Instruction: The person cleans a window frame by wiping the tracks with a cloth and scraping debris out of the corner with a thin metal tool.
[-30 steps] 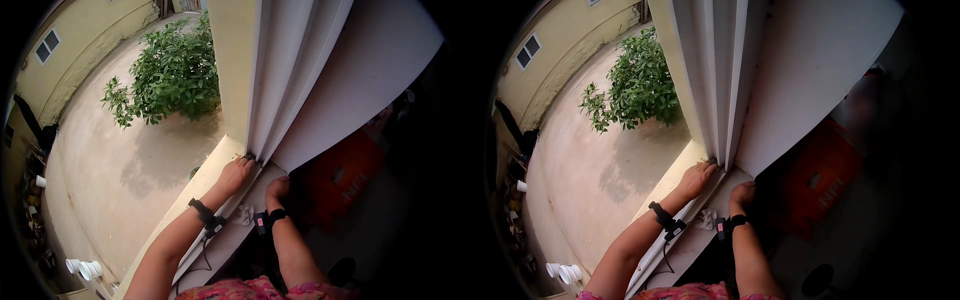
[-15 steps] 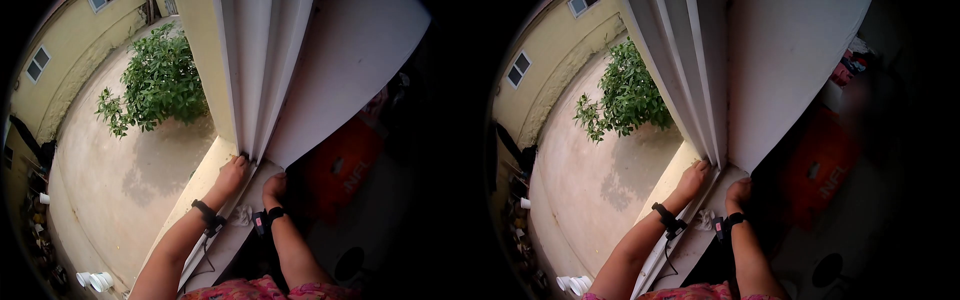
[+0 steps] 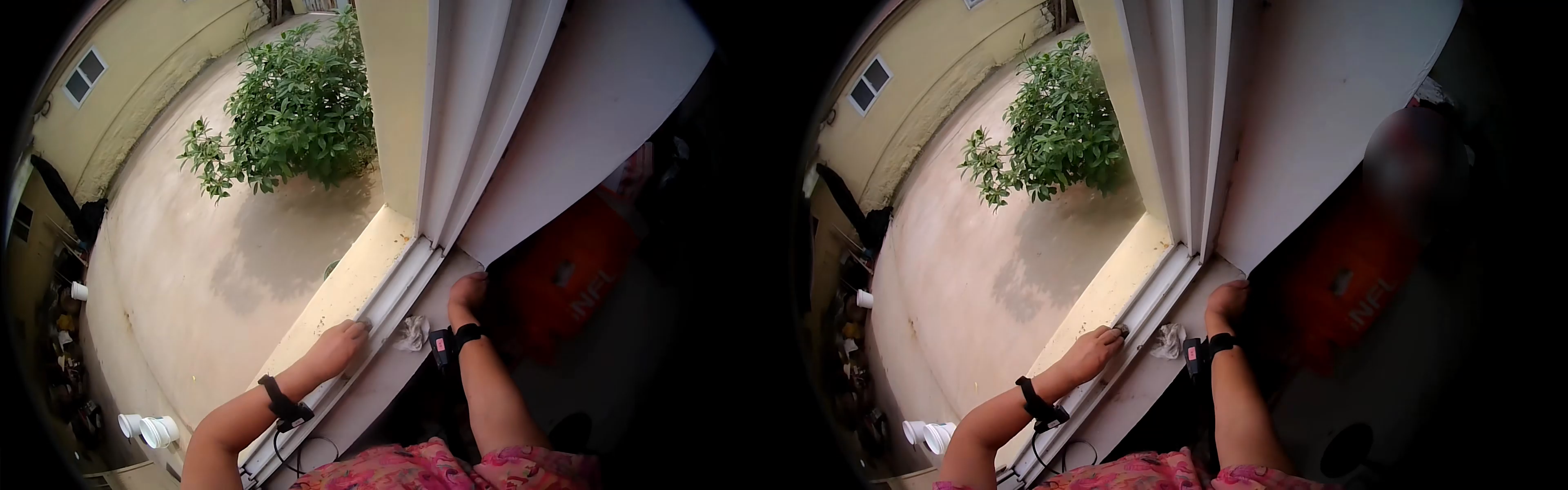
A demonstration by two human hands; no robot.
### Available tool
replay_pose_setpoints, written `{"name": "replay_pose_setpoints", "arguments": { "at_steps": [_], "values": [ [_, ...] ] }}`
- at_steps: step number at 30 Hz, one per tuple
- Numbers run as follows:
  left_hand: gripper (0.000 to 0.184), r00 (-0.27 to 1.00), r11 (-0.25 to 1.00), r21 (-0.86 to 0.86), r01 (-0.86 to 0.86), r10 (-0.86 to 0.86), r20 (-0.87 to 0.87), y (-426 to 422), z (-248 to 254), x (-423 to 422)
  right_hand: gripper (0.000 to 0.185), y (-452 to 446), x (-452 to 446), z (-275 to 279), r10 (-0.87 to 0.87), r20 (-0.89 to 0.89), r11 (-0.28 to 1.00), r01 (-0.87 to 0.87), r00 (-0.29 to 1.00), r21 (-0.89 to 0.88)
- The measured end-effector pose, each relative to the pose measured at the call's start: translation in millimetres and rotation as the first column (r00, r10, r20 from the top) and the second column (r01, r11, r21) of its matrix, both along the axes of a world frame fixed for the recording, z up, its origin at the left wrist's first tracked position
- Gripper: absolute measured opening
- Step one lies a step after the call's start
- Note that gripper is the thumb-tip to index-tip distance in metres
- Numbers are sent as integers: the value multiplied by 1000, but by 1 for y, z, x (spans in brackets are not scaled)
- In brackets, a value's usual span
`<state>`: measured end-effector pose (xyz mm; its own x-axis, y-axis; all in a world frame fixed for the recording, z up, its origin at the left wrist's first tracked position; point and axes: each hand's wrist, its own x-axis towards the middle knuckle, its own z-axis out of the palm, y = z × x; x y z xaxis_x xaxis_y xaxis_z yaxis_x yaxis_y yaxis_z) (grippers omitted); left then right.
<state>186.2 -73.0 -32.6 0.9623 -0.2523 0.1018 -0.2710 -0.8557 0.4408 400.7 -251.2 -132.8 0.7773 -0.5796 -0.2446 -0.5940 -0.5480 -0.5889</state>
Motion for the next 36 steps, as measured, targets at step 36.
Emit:
{"name": "replay_pose_setpoints", "arguments": {
  "at_steps": [36],
  "values": [
    [28,960,974,138,-183,207,-189,-5,24,-90,54,-3,3,4,46,-21,999,-45,999,24]
  ]
}}
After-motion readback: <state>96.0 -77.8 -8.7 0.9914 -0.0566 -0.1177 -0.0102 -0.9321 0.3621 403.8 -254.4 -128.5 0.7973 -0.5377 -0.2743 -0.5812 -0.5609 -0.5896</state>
